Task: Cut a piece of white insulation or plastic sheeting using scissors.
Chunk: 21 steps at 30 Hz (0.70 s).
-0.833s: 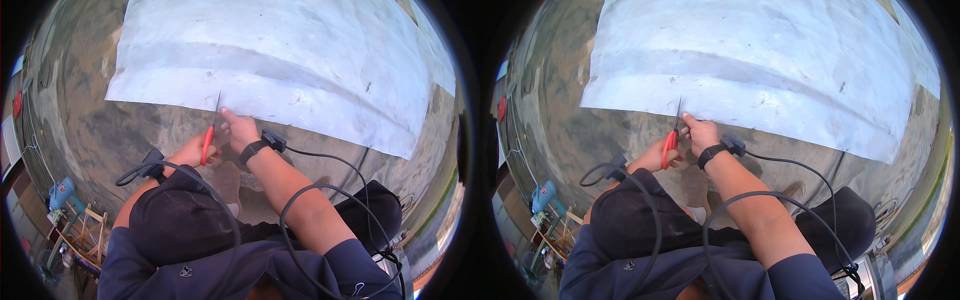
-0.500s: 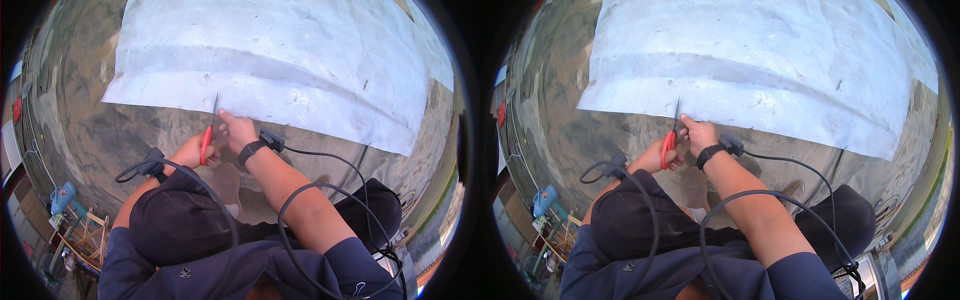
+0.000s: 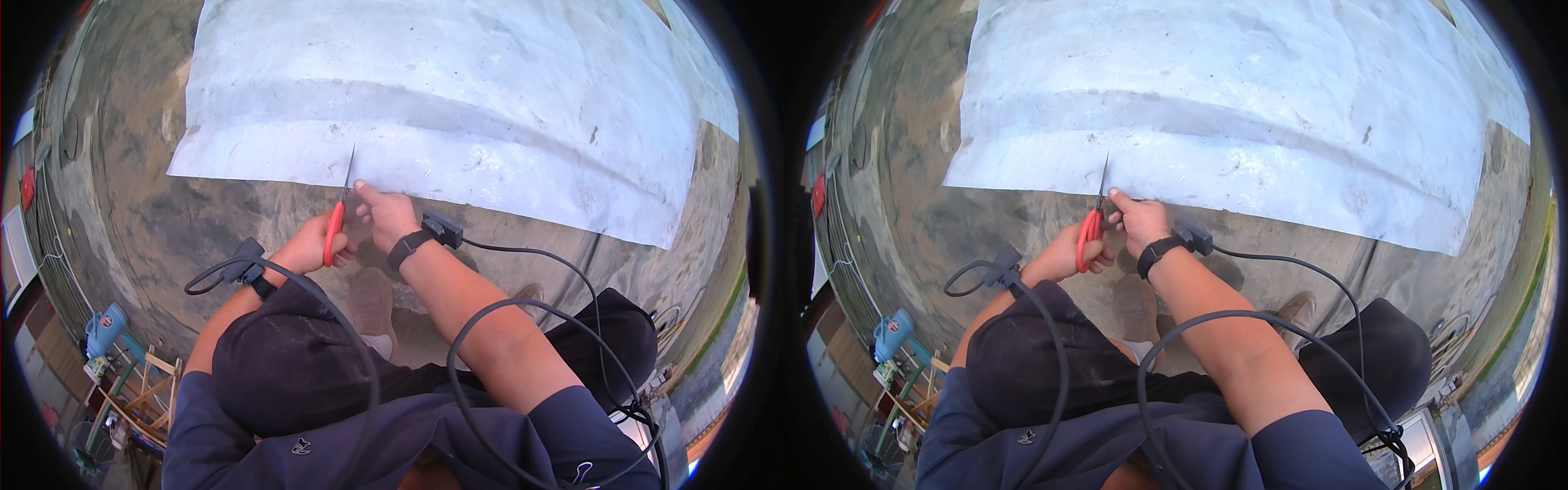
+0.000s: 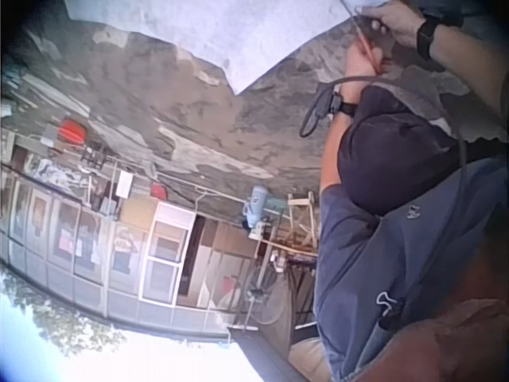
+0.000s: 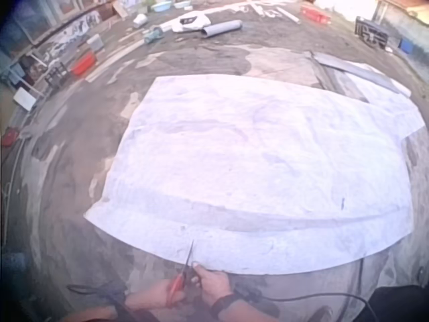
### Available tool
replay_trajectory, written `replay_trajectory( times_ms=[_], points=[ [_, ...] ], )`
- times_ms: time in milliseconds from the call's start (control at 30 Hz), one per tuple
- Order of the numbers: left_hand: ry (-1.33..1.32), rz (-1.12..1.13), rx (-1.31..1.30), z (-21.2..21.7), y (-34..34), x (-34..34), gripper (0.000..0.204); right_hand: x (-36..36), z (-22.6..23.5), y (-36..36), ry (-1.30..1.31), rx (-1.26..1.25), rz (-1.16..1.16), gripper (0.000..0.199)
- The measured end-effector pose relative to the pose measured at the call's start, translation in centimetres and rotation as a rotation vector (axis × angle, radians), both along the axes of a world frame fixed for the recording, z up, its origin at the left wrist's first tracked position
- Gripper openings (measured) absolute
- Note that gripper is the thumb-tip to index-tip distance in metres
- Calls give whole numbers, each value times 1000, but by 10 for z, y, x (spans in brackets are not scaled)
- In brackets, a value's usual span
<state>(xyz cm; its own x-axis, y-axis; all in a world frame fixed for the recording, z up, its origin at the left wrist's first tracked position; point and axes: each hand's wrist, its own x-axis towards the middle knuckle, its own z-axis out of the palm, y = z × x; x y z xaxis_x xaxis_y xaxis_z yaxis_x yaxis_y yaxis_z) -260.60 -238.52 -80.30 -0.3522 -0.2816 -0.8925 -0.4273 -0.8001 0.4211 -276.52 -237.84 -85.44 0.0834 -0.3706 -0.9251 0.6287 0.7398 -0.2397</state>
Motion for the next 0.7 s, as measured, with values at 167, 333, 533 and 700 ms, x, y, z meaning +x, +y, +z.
replay_trajectory(
  times_ms=[167, 333, 533, 700],
  points=[
    [4, 27, -19, -6, 3, 1, 42, 0, -1, 2, -10, -9, 29, 20],
    [10, 48, -57, -6, -1, -6, 43, -2, -4, 3, -13, -21, 25, 20],
    [38, 27, -66, -12, 3, -2, 41, -1, -1, 2, -1, -16, 25, 19],
    [37, 19, -48, -12, 3, -3, 41, -2, -4, 3, 1, -2, 34, 20]
  ],
)
